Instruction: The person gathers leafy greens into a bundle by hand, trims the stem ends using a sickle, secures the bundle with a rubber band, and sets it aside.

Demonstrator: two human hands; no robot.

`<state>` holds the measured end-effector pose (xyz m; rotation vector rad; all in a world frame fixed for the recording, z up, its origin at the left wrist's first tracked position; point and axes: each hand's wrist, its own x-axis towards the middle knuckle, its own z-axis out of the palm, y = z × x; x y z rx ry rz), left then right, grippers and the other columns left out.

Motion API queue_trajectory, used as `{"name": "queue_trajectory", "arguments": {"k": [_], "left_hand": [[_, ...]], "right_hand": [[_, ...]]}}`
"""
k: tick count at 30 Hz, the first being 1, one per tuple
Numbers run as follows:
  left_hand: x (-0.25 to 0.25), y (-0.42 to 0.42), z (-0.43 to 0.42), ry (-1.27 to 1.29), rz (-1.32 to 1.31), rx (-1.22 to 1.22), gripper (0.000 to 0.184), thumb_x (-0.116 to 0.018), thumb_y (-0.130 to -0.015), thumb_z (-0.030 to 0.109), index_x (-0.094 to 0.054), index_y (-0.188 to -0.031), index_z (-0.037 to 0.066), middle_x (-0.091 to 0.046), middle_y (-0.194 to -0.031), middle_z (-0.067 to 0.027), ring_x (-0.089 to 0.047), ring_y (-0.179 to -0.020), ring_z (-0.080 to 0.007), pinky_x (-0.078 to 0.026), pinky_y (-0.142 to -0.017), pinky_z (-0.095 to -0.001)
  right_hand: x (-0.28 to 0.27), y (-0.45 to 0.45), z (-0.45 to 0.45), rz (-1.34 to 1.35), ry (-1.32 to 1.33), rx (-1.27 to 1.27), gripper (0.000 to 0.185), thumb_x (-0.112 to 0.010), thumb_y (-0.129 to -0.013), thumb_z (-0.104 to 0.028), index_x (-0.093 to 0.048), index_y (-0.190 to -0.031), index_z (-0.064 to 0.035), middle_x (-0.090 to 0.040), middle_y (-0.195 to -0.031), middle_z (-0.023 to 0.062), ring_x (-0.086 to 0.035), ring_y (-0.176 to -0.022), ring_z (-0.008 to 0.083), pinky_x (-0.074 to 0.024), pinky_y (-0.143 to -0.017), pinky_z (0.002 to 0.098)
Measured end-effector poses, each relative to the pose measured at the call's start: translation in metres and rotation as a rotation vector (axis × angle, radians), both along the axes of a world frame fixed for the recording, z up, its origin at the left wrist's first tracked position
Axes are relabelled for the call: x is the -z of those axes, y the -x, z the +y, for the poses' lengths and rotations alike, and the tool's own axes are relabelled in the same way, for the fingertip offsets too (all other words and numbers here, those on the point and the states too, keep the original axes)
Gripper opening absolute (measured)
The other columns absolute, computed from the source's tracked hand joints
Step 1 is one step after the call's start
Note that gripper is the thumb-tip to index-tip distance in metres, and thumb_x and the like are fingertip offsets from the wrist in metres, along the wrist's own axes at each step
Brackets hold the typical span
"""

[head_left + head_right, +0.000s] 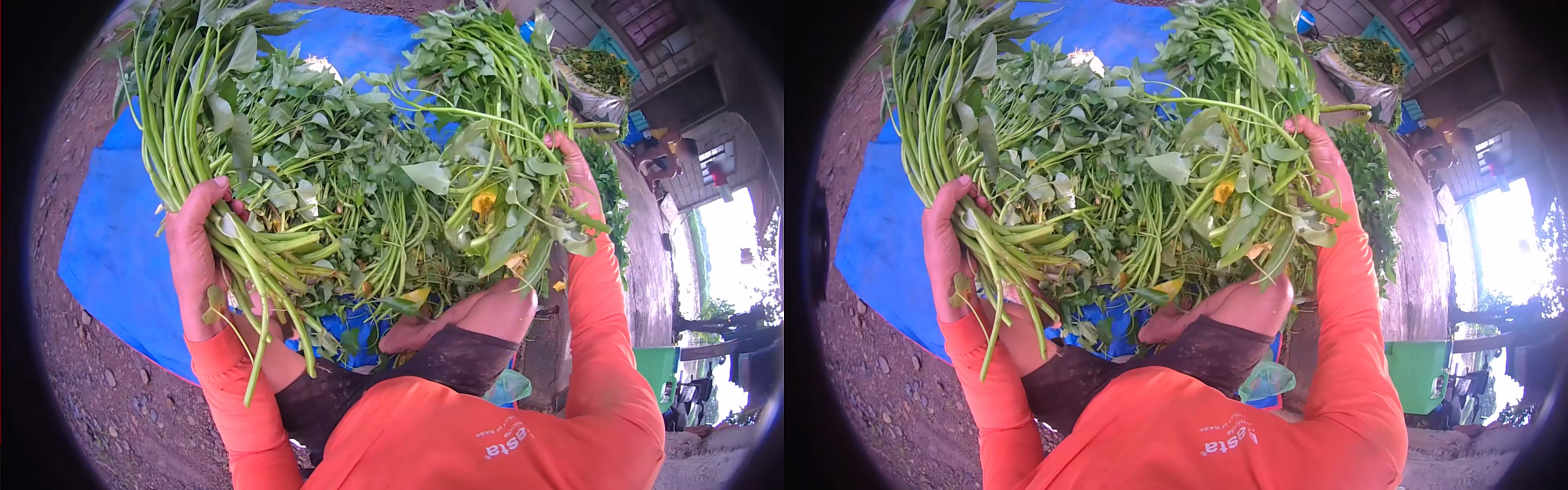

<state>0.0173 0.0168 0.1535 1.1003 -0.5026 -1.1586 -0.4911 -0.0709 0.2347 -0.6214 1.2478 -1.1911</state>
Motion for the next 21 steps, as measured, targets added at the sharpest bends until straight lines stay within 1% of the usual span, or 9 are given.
{"name": "queue_trajectory", "arguments": {"k": [5,7,8,10,13,14,17,19,21], "left_hand": [[-0.006,0.001,0.003,0.004,-0.04,-0.023,0.019,-0.078,-0.093,0.018,-0.069,-0.096,0.001,-0.068,-0.078,-0.0057,-0.069,-0.066,-0.0155,-0.056,-0.058,-0.0295],[-0.002,-0.006,0.006,-0.009,-0.07,-0.019,0.02,-0.078,-0.094,0.019,-0.069,-0.095,0.001,-0.068,-0.076,-0.0062,-0.068,-0.064,-0.016,-0.055,-0.057,-0.0291],[-0.002,-0.008,0.007,-0.008,-0.065,-0.024,0.02,-0.077,-0.094,0.019,-0.069,-0.095,0.001,-0.068,-0.076,-0.0064,-0.068,-0.064,-0.0161,-0.055,-0.057,-0.029],[-0.001,-0.012,0.008,-0.023,-0.062,-0.038,0.02,-0.077,-0.094,0.02,-0.069,-0.094,0.001,-0.068,-0.075,-0.0067,-0.068,-0.063,-0.0164,-0.054,-0.057,-0.0287],[0.005,-0.023,0.015,-0.021,-0.026,-0.072,0.02,-0.078,-0.095,0.021,-0.069,-0.095,0.002,-0.068,-0.077,-0.0063,-0.068,-0.063,-0.0171,-0.056,-0.058,-0.0297],[0.009,-0.026,0.018,-0.03,-0.026,-0.08,0.02,-0.078,-0.095,0.021,-0.07,-0.095,0.002,-0.068,-0.078,-0.0061,-0.069,-0.064,-0.0172,-0.057,-0.059,-0.03],[0.022,-0.04,0.022,-0.046,-0.021,-0.08,0.022,-0.078,-0.096,0.022,-0.069,-0.095,0.002,-0.067,-0.082,-0.0058,-0.069,-0.071,-0.0176,-0.06,-0.068,-0.0318],[0.019,-0.04,0.023,-0.024,-0.053,-0.103,0.022,-0.078,-0.097,0.023,-0.068,-0.095,0.002,-0.067,-0.083,-0.0064,-0.069,-0.073,-0.0183,-0.061,-0.071,-0.0321],[0.02,-0.04,0.022,-0.036,-0.05,-0.112,0.022,-0.078,-0.097,0.023,-0.068,-0.096,0.003,-0.067,-0.083,-0.0066,-0.069,-0.073,-0.0185,-0.061,-0.07,-0.0322]], "right_hand": [[-0.03,-0.001,-0.035,0.826,0.345,-0.208,0.04,-0.083,-0.084,-0.029,-0.075,-0.112,-0.0018,-0.076,-0.095,0.0089,-0.074,-0.088,0.0228,-0.0619,-0.085,0.0384],[-0.02,-0.039,-0.038,1.303,0.436,-0.141,0.06,-0.085,-0.08,-0.029,-0.07,-0.127,0.0038,-0.076,-0.095,0.0101,-0.074,-0.093,0.0248,-0.0611,-0.09,0.0392],[0.001,-0.053,-0.042,1.37,0.634,-0.139,0.094,-0.088,-0.075,-0.03,-0.049,-0.153,0.0072,-0.075,-0.108,0.0201,-0.075,-0.105,0.0343,-0.0604,-0.098,0.0434],[0.014,-0.108,-0.026,1.616,0.255,-0.152,0.116,-0.09,-0.074,-0.03,-0.03,-0.168,0.0007,-0.069,-0.127,0.03,-0.072,-0.118,0.0415,-0.0595,-0.101,0.0473],[0.096,-0.153,-0.01,1.73,0.246,-0.27,0.123,-0.092,-0.072,-0.033,-0.026,-0.171,-0.0012,-0.056,-0.149,0.0369,-0.066,-0.13,0.0466,-0.0586,-0.104,0.0507],[0.116,-0.162,0.007,1.667,0.258,-0.503,0.12,-0.09,-0.079,-0.03,-0.021,-0.172,0.0015,-0.053,-0.156,0.0348,-0.061,-0.136,0.0465,-0.0517,-0.112,0.0535],[0.211,-0.13,0.008,1.037,0.498,-0.648,0.087,-0.086,-0.087,-0.028,-0.049,-0.159,0.0027,-0.068,-0.144,0.0261,-0.07,-0.126,0.0352,-0.0558,-0.106,0.0437],[0.234,-0.113,-0.004,0.779,0.184,-0.481,0.067,-0.083,-0.09,-0.029,-0.066,-0.147,0.0023,-0.073,-0.138,0.0247,-0.074,-0.123,0.0331,-0.0564,-0.107,0.0404],[0.269,-0.096,-0.007,0.88,0.149,-0.343,0.051,-0.079,-0.092,-0.028,-0.074,-0.133,0.0012,-0.079,-0.125,0.022,-0.076,-0.116,0.0318,-0.0569,-0.105,0.0397]]}}
